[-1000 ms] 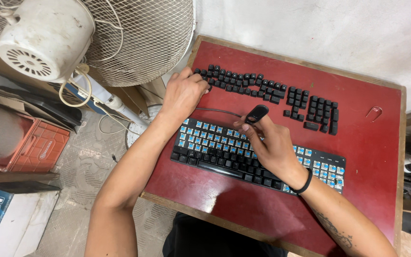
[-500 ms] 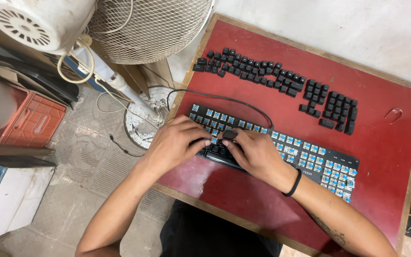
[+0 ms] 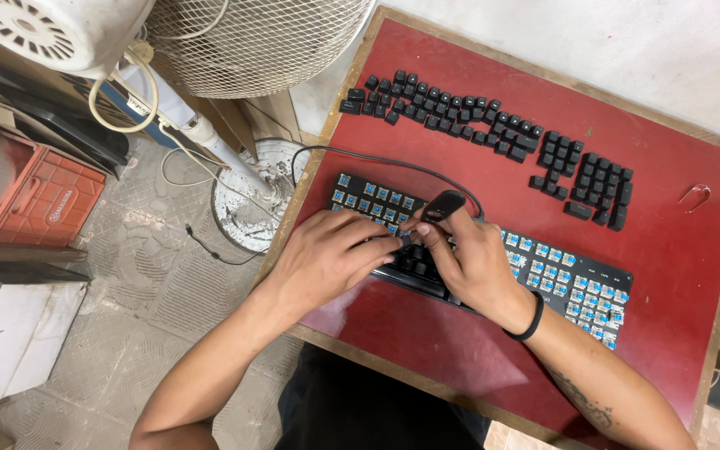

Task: The person uses a keycap puller to remove keycaps from a mechanical keyboard. They systematically pull off each keycap and place them in rows on the red table, exposing the blue switches underneath.

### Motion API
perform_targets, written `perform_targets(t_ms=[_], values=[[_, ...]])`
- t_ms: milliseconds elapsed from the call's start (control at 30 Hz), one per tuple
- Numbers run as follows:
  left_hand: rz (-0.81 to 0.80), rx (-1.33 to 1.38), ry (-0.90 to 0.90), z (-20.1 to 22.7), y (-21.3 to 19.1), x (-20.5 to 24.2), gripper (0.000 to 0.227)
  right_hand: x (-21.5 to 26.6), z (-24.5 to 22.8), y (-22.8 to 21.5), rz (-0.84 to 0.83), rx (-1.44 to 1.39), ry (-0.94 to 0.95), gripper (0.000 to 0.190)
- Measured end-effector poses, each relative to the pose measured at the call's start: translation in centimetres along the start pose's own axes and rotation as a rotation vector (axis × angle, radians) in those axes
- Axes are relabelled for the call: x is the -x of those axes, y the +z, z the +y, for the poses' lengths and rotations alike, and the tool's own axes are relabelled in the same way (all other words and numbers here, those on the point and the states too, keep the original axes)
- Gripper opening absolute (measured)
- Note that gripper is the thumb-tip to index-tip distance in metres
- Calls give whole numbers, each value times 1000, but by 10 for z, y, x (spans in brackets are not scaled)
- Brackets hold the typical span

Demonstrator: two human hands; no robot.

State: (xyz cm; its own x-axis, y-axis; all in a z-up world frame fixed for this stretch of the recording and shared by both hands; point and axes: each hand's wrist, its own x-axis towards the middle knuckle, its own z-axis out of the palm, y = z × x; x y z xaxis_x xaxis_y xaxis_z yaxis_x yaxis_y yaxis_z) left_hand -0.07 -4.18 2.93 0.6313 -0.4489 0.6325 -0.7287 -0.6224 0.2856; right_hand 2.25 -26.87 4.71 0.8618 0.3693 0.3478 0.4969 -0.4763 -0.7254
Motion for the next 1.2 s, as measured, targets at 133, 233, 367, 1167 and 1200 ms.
perform_targets(t_ms=[133,233,367,1167,1200], values=[[33,-36,83,2,8,-14,15,-2,-6,-2,9,12,-1,12],[-3,28,34,1,17,-14,17,-1,-5,-3,18,14,-8,11],[6,124,-111,3,21,-15,16,-2,-3,-5,53,-64,26,12],[-165,-596,75,-133,103,-88,5,-17,3,-50,175,-102,17,14],[-121,-624,94,-133,103,-90,7,-17,3,-51,173,-107,-1,13]])
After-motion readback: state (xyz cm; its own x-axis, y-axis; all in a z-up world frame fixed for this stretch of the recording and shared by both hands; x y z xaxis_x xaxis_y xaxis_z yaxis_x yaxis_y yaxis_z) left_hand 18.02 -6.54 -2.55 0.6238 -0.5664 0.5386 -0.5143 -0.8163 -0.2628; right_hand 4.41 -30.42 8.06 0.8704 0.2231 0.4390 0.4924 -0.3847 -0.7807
